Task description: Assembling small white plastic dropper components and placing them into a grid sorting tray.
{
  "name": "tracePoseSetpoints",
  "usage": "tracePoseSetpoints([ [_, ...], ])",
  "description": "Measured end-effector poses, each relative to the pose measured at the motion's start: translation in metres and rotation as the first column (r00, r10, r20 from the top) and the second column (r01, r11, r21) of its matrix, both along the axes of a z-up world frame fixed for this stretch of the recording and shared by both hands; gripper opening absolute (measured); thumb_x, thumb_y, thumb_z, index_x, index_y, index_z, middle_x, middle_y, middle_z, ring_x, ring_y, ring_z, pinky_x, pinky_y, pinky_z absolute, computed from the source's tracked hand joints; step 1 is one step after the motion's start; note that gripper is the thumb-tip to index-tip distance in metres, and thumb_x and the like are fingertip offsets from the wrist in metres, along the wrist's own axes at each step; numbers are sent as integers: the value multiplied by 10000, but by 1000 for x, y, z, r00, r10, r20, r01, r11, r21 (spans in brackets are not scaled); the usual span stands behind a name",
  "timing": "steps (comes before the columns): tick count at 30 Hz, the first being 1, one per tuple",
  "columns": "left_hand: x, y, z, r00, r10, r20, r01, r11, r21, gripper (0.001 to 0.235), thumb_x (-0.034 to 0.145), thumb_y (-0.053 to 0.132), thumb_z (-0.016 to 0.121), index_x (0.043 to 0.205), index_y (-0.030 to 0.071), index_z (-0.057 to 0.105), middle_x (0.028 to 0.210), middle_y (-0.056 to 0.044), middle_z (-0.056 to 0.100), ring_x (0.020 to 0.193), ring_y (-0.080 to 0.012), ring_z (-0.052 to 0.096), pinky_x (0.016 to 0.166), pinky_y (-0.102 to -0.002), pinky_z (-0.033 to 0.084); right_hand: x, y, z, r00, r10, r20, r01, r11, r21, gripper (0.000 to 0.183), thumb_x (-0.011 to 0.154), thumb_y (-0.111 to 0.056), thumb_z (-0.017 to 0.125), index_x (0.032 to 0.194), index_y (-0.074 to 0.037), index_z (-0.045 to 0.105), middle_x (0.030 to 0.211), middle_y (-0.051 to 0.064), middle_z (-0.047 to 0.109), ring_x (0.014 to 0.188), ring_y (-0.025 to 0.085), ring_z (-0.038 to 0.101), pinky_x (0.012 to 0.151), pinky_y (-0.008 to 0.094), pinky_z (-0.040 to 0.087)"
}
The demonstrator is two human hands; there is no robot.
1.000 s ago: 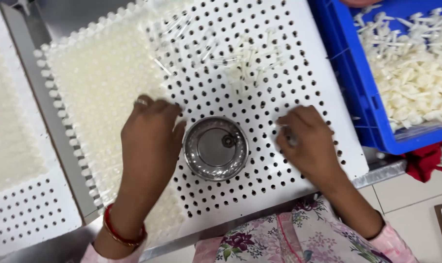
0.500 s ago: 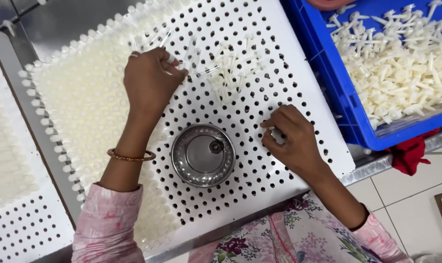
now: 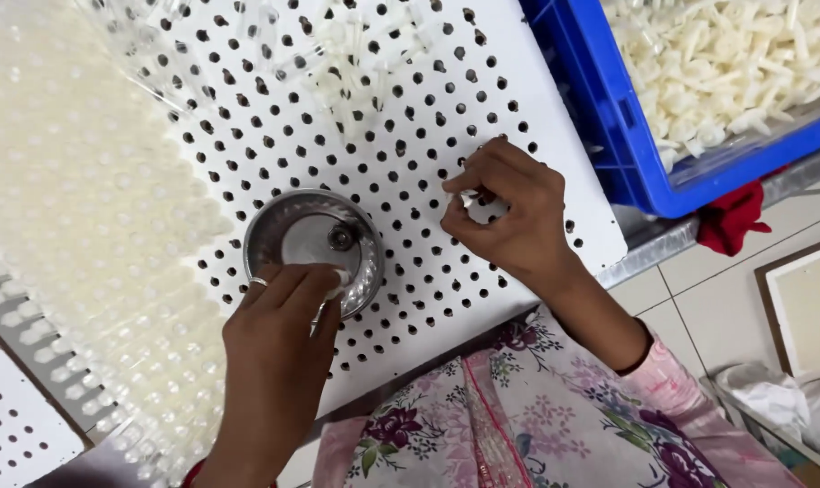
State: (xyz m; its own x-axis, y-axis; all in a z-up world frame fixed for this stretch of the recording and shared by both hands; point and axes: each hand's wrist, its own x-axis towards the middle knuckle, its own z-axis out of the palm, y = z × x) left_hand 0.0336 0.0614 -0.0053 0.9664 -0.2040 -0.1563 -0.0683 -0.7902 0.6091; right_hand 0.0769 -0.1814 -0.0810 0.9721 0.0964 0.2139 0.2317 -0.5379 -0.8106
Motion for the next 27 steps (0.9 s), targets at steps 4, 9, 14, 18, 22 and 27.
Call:
tracePoseSetpoints([
  [4,3,-4,-4,994,-32,109,25,998,66,171,831,-5,720,998,31,707,989,-109,727,902,-331,684,754,-423,560,-2,-3,0,995,-53,-80,63,991,120,165,768,67,784,914,-4,753,858,61,689,667,130,631,603,241,509],
  [9,30,-2,3,994,-1,110,-1,1000,25,149,839,19,760,981,30,717,954,-106,727,828,-290,710,693,-387,569,-18,-1,2,995,88,-38,-73,952,296,157,866,72,809,985,-17,758,960,73,747,844,150,746,727,260,598],
  [14,31,19,-13,905,248,-346,-358,882,-306,182,802,4,785,975,41,742,913,-90,772,774,-174,774,670,-305,639,-33,17,27,967,254,-21,-213,848,485,218,889,137,739,1059,0,755,964,80,712,853,164,761,703,263,637],
  [18,6,30,-25,577,264,-773,-776,472,-418,135,813,-52,758,943,-17,747,873,-158,775,748,-204,756,689,-348,662,-32,26,48,911,304,277,-386,866,317,228,906,132,741,1080,-12,711,1025,86,672,901,190,726,773,297,624],
  [22,-9,20,-3,617,340,-710,-779,393,-489,156,779,-111,735,924,-54,730,892,-182,779,809,-215,793,742,-329,685,-46,43,42,960,280,-22,-250,888,386,176,925,139,720,1019,-9,701,1018,89,707,864,140,739,690,242,595],
  [27,-15,19,10,808,359,-467,-588,539,-603,192,765,-140,764,930,-46,731,935,-160,768,849,-179,781,726,-292,675,-41,49,43,855,392,-341,-29,691,722,137,930,112,672,1041,38,705,1008,88,694,886,153,725,761,283,624],
])
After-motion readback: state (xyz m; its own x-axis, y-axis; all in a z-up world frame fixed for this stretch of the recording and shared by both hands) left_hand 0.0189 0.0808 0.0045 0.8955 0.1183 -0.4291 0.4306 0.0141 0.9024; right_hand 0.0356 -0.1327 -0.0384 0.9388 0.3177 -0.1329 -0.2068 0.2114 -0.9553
